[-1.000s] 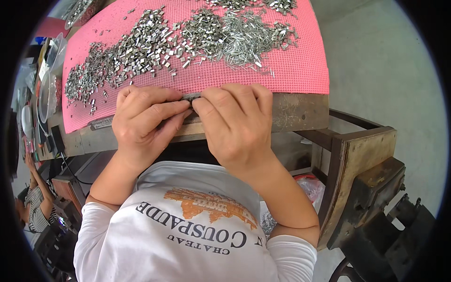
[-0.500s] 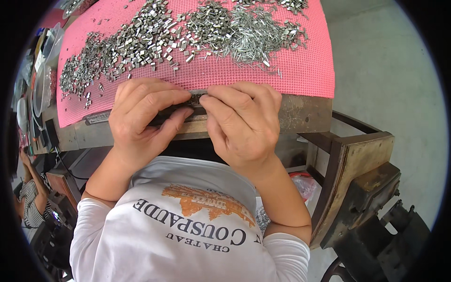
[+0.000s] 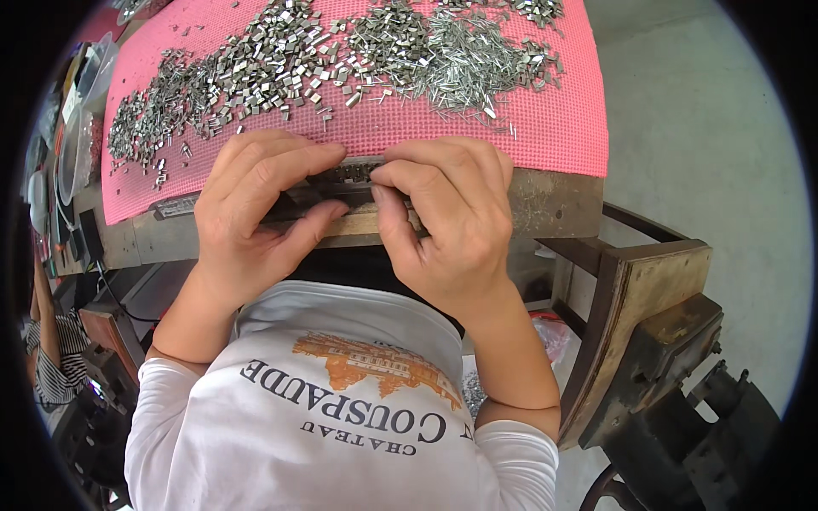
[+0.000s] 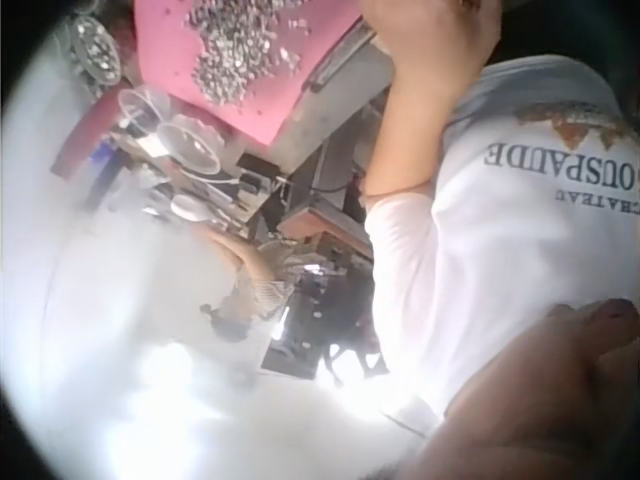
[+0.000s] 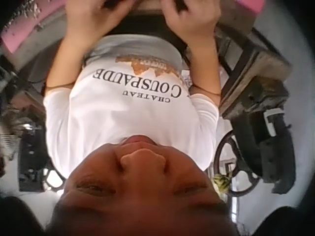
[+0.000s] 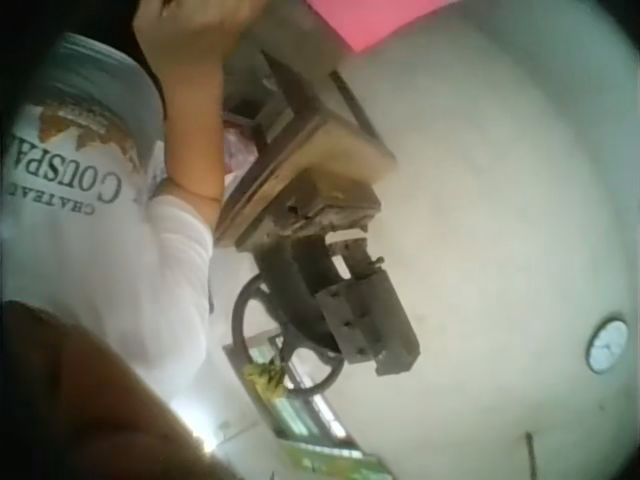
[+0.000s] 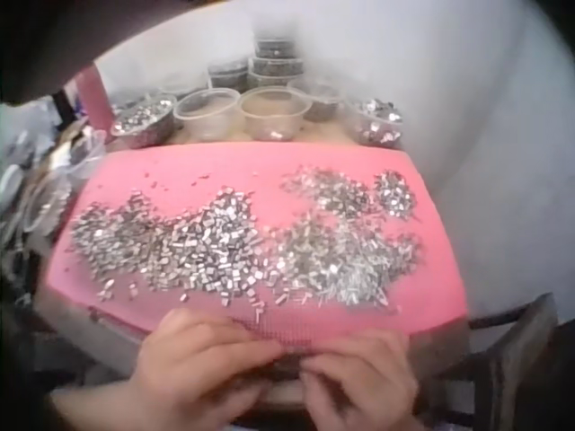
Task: The person places small metal pieces into a metal jig by hand, then positions the jig under a press machine and presses it.
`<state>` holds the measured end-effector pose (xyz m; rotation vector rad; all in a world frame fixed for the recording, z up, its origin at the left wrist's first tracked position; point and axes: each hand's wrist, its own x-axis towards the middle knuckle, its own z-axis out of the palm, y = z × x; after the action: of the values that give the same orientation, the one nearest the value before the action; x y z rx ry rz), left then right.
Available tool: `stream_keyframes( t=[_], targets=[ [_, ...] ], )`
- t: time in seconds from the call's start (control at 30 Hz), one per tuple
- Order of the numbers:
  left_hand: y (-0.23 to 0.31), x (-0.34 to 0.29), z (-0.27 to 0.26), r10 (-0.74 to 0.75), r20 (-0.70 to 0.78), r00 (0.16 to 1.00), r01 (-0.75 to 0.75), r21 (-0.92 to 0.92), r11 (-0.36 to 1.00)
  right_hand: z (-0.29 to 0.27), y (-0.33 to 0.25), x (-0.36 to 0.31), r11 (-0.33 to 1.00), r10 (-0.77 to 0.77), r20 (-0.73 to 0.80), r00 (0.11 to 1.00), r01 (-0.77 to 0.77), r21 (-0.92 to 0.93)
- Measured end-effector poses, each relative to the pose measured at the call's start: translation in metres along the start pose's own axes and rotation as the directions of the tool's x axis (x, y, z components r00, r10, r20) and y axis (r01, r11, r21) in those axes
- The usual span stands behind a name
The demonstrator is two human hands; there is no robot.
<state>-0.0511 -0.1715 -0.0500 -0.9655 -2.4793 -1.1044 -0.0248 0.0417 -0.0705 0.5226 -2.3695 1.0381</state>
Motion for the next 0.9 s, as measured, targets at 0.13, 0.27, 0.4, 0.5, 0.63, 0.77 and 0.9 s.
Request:
stream_keyframes(
  t=[0.13,0.27,0.4,0.5,0.63,0.77,0.9],
  targets=[
    [-0.003,-0.002,-0.001,0.029,-0.024,0.999,-0.030,-0.019,0.999,-0.004,0.000,0.002,1.000,-0.024,0.052,0.998,0.025,-0.018],
    [-0.005,-0.005,-0.001,0.047,-0.052,0.998,-0.048,-0.013,0.999,-0.005,-0.001,0.003,0.994,-0.068,0.098,0.993,0.075,-0.074],
    [-0.005,-0.008,0.000,0.068,-0.076,0.995,-0.069,-0.007,0.998,-0.006,-0.001,0.002,0.986,-0.083,0.144,0.986,0.102,-0.130],
    [-0.008,-0.009,0.002,0.069,-0.084,0.994,-0.069,-0.003,0.998,-0.006,0.001,0.001,0.982,-0.093,0.158,0.983,0.117,-0.148],
    [-0.007,-0.012,0.000,0.083,-0.099,0.992,-0.081,0.024,0.996,-0.006,0.000,0.000,0.979,-0.136,0.085,0.987,0.147,-0.140],
    [-0.005,-0.014,-0.006,0.045,-0.060,0.997,-0.038,0.120,0.992,-0.006,0.002,0.004,0.991,-0.112,0.044,0.993,0.115,-0.071],
    [-0.004,-0.014,-0.004,-0.065,-0.081,0.995,0.072,0.089,0.993,-0.005,-0.001,0.008,1.000,-0.031,0.034,0.999,0.031,0.004]
  ],
)
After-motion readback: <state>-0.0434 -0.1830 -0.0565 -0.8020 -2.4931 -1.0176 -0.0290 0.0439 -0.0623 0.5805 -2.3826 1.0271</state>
